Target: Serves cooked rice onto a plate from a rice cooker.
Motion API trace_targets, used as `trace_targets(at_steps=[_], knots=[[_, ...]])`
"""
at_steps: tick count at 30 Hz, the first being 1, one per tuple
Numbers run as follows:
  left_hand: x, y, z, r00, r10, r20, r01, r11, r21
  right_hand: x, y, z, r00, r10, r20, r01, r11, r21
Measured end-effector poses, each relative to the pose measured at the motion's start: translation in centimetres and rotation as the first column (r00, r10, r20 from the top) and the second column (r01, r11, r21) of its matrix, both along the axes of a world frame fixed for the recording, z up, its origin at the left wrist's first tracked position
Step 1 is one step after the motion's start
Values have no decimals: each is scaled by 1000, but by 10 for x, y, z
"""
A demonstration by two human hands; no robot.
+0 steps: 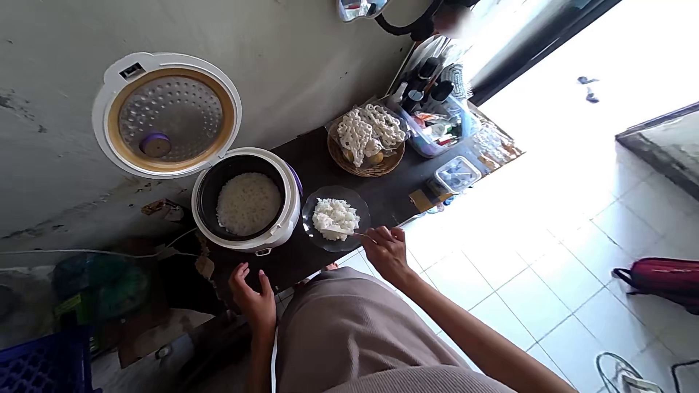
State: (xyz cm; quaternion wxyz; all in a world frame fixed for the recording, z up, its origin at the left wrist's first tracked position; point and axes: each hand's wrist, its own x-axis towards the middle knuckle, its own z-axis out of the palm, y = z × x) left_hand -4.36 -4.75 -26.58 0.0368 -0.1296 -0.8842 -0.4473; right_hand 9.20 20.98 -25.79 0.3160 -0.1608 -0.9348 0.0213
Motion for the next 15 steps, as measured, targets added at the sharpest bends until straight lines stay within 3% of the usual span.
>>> trace_targets(at_steps=[11, 15], knots=[[0, -1, -2, 1000, 14, -12, -14, 1000, 0, 5, 35, 14, 988, -151, 43, 153, 987, -51], [-1, -1, -3, 1000, 14, -8, -14, 1000, 2, -13, 10, 12, 997, -73, -20, 72, 996, -45]])
